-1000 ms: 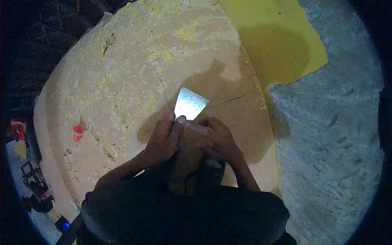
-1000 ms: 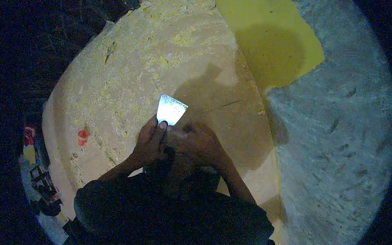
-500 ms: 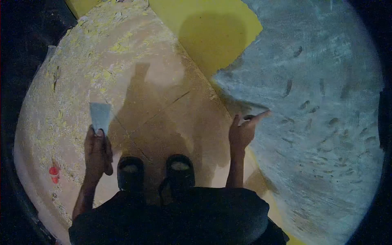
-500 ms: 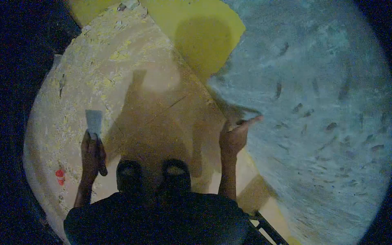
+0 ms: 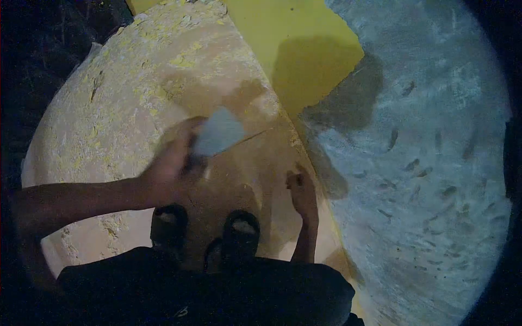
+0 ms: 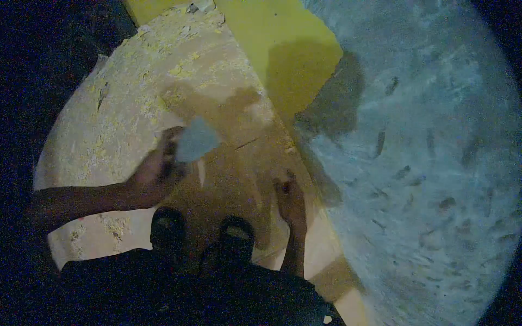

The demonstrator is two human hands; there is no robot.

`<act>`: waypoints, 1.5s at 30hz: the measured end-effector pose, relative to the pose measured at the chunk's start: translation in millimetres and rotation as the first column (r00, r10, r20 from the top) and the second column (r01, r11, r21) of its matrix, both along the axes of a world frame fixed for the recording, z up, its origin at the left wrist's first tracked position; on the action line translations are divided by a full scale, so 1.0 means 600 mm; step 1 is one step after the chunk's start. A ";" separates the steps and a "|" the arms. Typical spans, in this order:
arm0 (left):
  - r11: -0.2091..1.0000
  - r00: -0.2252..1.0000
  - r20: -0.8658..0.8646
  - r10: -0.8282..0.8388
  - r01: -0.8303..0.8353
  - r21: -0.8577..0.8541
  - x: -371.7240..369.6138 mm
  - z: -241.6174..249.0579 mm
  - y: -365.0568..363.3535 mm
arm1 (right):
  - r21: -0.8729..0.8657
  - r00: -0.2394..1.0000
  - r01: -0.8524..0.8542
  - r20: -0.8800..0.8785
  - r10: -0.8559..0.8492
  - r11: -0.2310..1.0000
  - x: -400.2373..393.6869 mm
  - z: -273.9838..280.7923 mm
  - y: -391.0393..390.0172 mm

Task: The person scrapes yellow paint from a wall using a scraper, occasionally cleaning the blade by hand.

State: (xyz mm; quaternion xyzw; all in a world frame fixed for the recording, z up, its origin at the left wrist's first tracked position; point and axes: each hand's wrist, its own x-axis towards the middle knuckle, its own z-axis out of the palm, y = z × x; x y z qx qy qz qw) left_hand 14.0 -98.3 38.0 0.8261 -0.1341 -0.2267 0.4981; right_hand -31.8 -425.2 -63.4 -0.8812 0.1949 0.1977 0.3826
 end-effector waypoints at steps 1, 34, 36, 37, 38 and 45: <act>0.990 0.999 0.008 0.039 -0.038 -0.136 0.008 -0.034 -0.038 | 0.276 0.993 -0.087 0.099 0.062 0.957 -0.004 -0.013 0.009; 0.669 0.874 0.156 0.460 -0.226 -0.708 0.135 -0.254 -0.410 | 0.228 0.808 0.214 0.504 -0.304 0.950 0.069 -0.022 0.020; 0.648 0.896 0.061 0.440 -0.270 -0.712 0.145 -0.256 -0.407 | 0.203 0.823 0.220 0.487 -0.293 0.954 0.066 -0.029 0.012; 0.645 0.895 0.059 0.442 -0.271 -0.714 0.141 -0.255 -0.408 | 0.183 0.834 0.217 0.475 -0.279 0.959 0.067 -0.029 0.010; 0.655 0.902 0.065 0.427 -0.260 -0.710 0.136 -0.252 -0.409 | 0.182 0.832 0.216 0.479 -0.279 0.959 0.067 -0.021 0.014; 0.701 0.907 0.118 0.404 -0.224 -0.677 0.143 -0.257 -0.396 | 0.204 0.806 0.295 0.472 -0.358 0.934 0.060 -0.018 0.041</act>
